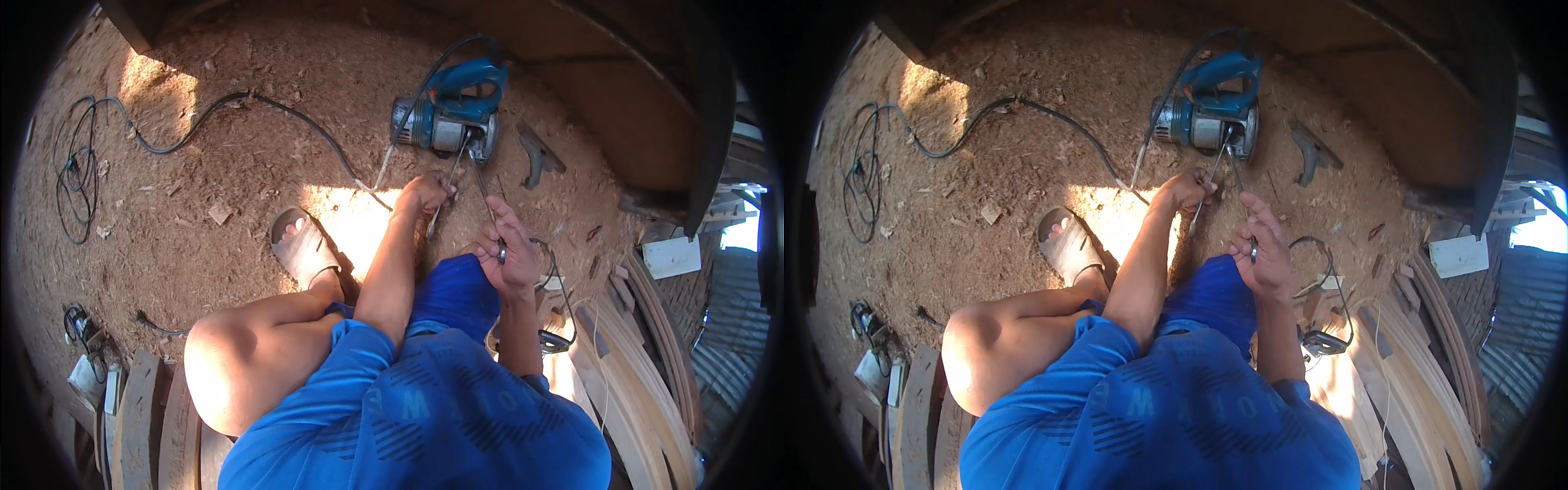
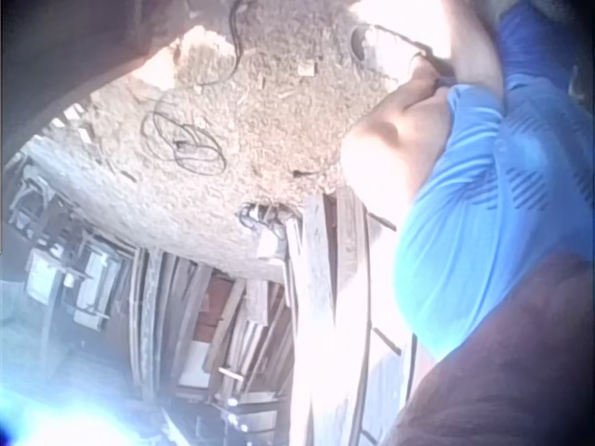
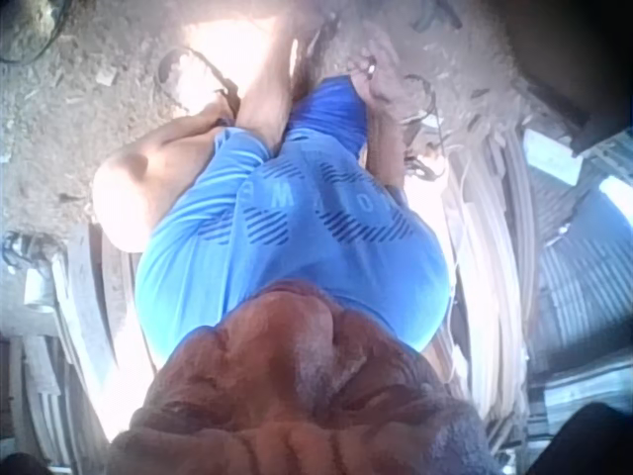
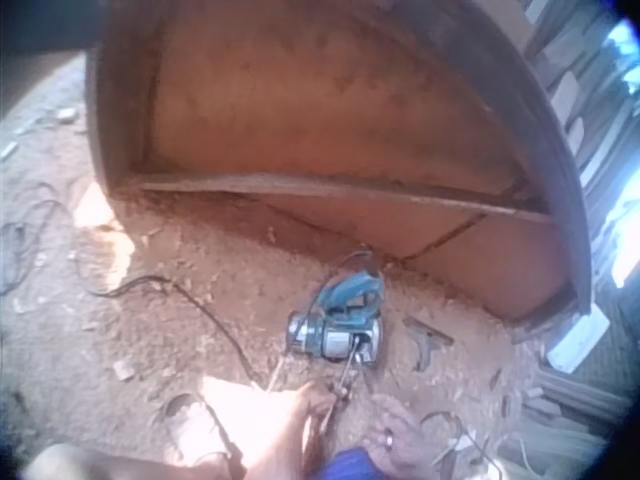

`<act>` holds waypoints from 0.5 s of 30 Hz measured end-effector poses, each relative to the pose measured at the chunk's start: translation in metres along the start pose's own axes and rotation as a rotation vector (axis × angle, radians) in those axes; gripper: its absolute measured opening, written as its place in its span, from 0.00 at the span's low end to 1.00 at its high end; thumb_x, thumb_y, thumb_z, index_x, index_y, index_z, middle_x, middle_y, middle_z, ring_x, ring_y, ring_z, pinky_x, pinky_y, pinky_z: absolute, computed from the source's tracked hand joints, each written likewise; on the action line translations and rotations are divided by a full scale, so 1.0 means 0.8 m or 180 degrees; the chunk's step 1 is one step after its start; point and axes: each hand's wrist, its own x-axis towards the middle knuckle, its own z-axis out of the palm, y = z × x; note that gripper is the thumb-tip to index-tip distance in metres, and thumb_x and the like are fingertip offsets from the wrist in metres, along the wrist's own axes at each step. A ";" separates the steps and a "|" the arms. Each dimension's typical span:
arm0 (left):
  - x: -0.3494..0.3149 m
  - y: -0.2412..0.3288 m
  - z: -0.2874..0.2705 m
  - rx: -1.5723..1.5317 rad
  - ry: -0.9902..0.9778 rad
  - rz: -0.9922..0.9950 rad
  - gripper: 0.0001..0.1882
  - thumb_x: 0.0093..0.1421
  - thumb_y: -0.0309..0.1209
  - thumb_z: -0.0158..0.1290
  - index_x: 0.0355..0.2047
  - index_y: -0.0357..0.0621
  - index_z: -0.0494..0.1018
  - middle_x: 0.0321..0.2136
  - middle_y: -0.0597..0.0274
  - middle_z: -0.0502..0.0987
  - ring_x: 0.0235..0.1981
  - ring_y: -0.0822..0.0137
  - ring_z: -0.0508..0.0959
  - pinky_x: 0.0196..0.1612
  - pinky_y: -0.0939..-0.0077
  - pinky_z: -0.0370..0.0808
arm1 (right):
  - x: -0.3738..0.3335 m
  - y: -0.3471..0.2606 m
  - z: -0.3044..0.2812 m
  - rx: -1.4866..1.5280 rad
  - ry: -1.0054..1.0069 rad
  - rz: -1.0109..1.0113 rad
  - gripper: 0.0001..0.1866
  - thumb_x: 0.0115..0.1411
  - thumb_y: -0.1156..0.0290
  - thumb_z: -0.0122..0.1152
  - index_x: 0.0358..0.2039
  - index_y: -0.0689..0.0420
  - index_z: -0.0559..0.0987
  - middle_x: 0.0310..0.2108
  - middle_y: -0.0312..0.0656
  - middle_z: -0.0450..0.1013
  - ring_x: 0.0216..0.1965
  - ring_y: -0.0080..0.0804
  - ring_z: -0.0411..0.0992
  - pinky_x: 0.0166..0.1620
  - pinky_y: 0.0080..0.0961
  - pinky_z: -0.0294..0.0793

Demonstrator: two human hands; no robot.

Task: The person uses a wrench to loosen and remove parts from a wood router, handling the metal plates and a small screw by hand.

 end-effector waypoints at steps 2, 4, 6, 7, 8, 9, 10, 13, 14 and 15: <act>0.013 -0.009 0.001 -0.0009 0.0008 -0.0001 0.14 0.65 0.40 0.55 0.43 0.43 0.74 0.27 0.59 0.81 0.26 0.67 0.77 0.25 0.69 0.73 | 0.018 0.012 0.008 0.0144 0.0177 -0.0119 0.21 0.66 0.71 0.49 0.60 0.55 0.68 0.27 0.31 0.63 0.25 0.18 0.61 0.35 0.23 0.67; 0.022 -0.015 0.001 -0.0021 -0.0006 -0.0008 0.13 0.65 0.40 0.55 0.41 0.43 0.74 0.26 0.59 0.81 0.26 0.67 0.77 0.25 0.68 0.73 | 0.035 0.022 0.011 0.0350 0.0154 -0.0274 0.19 0.66 0.72 0.49 0.58 0.54 0.69 0.27 0.31 0.64 0.25 0.19 0.61 0.36 0.24 0.67; 0.031 -0.024 -0.002 -0.0012 -0.0073 0.0055 0.14 0.63 0.40 0.59 0.40 0.44 0.72 0.28 0.62 0.80 0.28 0.68 0.77 0.30 0.69 0.75 | 0.051 0.030 0.022 0.0566 0.0124 -0.0425 0.18 0.67 0.72 0.48 0.57 0.54 0.70 0.27 0.31 0.64 0.26 0.19 0.62 0.37 0.25 0.67; 0.034 -0.031 -0.004 -0.0014 -0.0058 0.0048 0.14 0.63 0.40 0.59 0.40 0.44 0.72 0.28 0.62 0.80 0.28 0.68 0.77 0.30 0.69 0.75 | 0.058 0.034 0.032 0.0676 0.0101 -0.0588 0.17 0.65 0.74 0.49 0.55 0.54 0.70 0.27 0.31 0.64 0.27 0.20 0.62 0.37 0.26 0.67; 0.035 -0.038 -0.006 0.0232 0.0510 0.0353 0.14 0.62 0.41 0.59 0.37 0.43 0.73 0.27 0.58 0.80 0.28 0.63 0.78 0.31 0.66 0.75 | 0.064 0.037 0.041 0.0788 0.0073 -0.0749 0.16 0.64 0.75 0.50 0.53 0.54 0.70 0.27 0.31 0.63 0.27 0.20 0.62 0.38 0.27 0.67; 0.036 -0.044 -0.011 0.0474 0.1083 0.0655 0.15 0.60 0.42 0.59 0.33 0.42 0.74 0.26 0.53 0.80 0.28 0.58 0.79 0.32 0.62 0.76 | 0.069 0.039 0.048 0.0790 0.0054 -0.0728 0.16 0.64 0.75 0.50 0.53 0.54 0.70 0.27 0.31 0.63 0.27 0.20 0.62 0.38 0.27 0.67; 0.029 -0.024 -0.011 0.0468 0.1032 0.0670 0.15 0.60 0.42 0.59 0.33 0.42 0.74 0.26 0.53 0.80 0.28 0.58 0.79 0.32 0.62 0.76 | 0.071 0.035 0.045 0.0731 0.0228 -0.0775 0.16 0.64 0.76 0.50 0.52 0.54 0.70 0.27 0.31 0.64 0.27 0.20 0.62 0.38 0.27 0.67; 0.004 0.035 -0.025 0.0697 0.1037 0.0517 0.14 0.58 0.41 0.60 0.35 0.43 0.75 0.29 0.47 0.81 0.33 0.50 0.81 0.38 0.57 0.76 | 0.067 0.032 0.034 0.0544 0.0376 -0.0862 0.15 0.63 0.77 0.49 0.51 0.55 0.70 0.27 0.31 0.64 0.26 0.20 0.62 0.37 0.28 0.67; -0.003 0.048 -0.025 0.0467 0.1392 0.0728 0.13 0.57 0.40 0.60 0.34 0.42 0.75 0.31 0.47 0.80 0.35 0.50 0.80 0.40 0.59 0.75 | 0.064 0.036 0.031 0.0415 0.0330 -0.0883 0.15 0.63 0.78 0.49 0.51 0.55 0.70 0.26 0.31 0.64 0.26 0.20 0.62 0.37 0.27 0.67; -0.011 0.056 -0.027 0.0241 0.1758 0.0930 0.13 0.57 0.38 0.60 0.33 0.42 0.75 0.33 0.47 0.80 0.37 0.49 0.79 0.42 0.61 0.74 | 0.057 0.044 0.031 0.0447 0.0317 -0.0872 0.15 0.63 0.78 0.49 0.51 0.55 0.70 0.26 0.31 0.64 0.26 0.20 0.62 0.37 0.27 0.67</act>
